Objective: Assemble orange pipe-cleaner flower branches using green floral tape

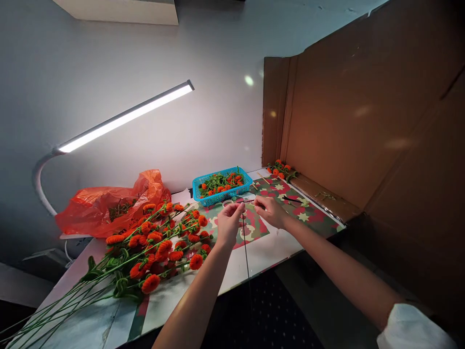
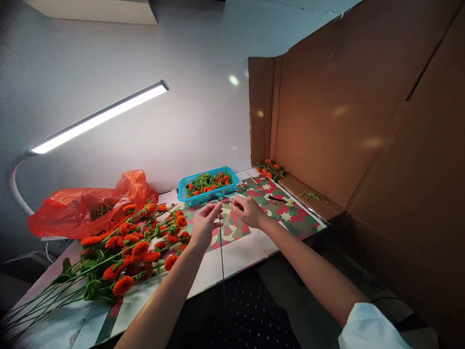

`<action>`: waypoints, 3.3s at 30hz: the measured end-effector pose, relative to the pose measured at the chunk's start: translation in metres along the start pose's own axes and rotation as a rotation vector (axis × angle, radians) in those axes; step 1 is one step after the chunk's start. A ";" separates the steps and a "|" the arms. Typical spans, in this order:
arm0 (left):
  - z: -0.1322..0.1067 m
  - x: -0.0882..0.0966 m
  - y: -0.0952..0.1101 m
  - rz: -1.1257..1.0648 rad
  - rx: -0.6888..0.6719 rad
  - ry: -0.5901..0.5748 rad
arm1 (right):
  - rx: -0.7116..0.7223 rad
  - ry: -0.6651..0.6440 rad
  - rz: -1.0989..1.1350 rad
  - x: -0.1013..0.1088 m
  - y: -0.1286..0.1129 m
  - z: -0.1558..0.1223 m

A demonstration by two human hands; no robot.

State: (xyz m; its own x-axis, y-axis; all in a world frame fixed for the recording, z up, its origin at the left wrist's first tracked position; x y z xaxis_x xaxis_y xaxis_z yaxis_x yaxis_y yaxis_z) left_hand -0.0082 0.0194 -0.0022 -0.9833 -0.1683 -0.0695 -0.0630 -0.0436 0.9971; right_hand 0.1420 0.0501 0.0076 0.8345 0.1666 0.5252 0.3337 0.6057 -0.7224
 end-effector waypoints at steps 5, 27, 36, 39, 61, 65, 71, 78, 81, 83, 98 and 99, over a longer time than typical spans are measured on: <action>0.009 0.005 -0.020 -0.039 0.067 0.035 | -0.266 -0.008 -0.283 -0.022 0.009 -0.003; 0.012 0.015 -0.046 -0.276 0.153 0.073 | -0.220 0.051 -0.109 -0.024 0.007 0.016; 0.012 0.021 -0.044 -0.354 0.189 0.002 | -0.298 -0.168 0.800 -0.054 0.024 0.028; 0.011 0.021 -0.044 -0.366 0.190 -0.007 | -0.344 -0.138 0.808 -0.048 0.022 0.027; 0.005 0.022 -0.040 -0.072 -0.116 0.138 | -0.250 -0.105 0.591 -0.039 0.005 0.031; 0.004 0.021 -0.037 -0.054 -0.118 0.108 | -0.214 -0.108 0.462 -0.034 0.001 0.030; 0.005 0.019 -0.037 -0.041 -0.115 0.131 | -0.168 -0.074 0.278 -0.044 0.000 0.027; 0.006 0.020 -0.041 -0.037 -0.131 0.201 | -0.330 -0.055 0.559 -0.053 -0.012 0.025; 0.006 0.019 -0.041 -0.048 -0.130 0.197 | -0.327 -0.096 0.693 -0.051 -0.012 0.025; 0.005 0.018 -0.041 -0.063 -0.127 0.187 | -0.308 -0.124 0.737 -0.049 -0.008 0.026; 0.003 0.017 -0.042 -0.259 -0.124 0.169 | -0.288 -0.117 0.745 -0.046 0.001 0.029; 0.003 0.017 -0.042 -0.289 -0.113 0.161 | -0.289 -0.115 0.764 -0.047 0.001 0.029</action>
State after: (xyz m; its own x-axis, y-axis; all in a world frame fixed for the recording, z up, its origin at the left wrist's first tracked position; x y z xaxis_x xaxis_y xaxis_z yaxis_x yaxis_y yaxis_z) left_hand -0.0225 0.0211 -0.0450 -0.8877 -0.2856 -0.3611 -0.3065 -0.2189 0.9264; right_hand 0.0901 0.0659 -0.0051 0.8322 0.5397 -0.1268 -0.1953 0.0713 -0.9781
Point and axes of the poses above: each hand's wrist, its own z-axis towards the middle knuckle, its own x-axis out of the back of the hand, y = z × x, the point moved 2 cm from there along z, towards the middle knuckle, and after that the axes turned 10 degrees about z, right-handed, at the moved point
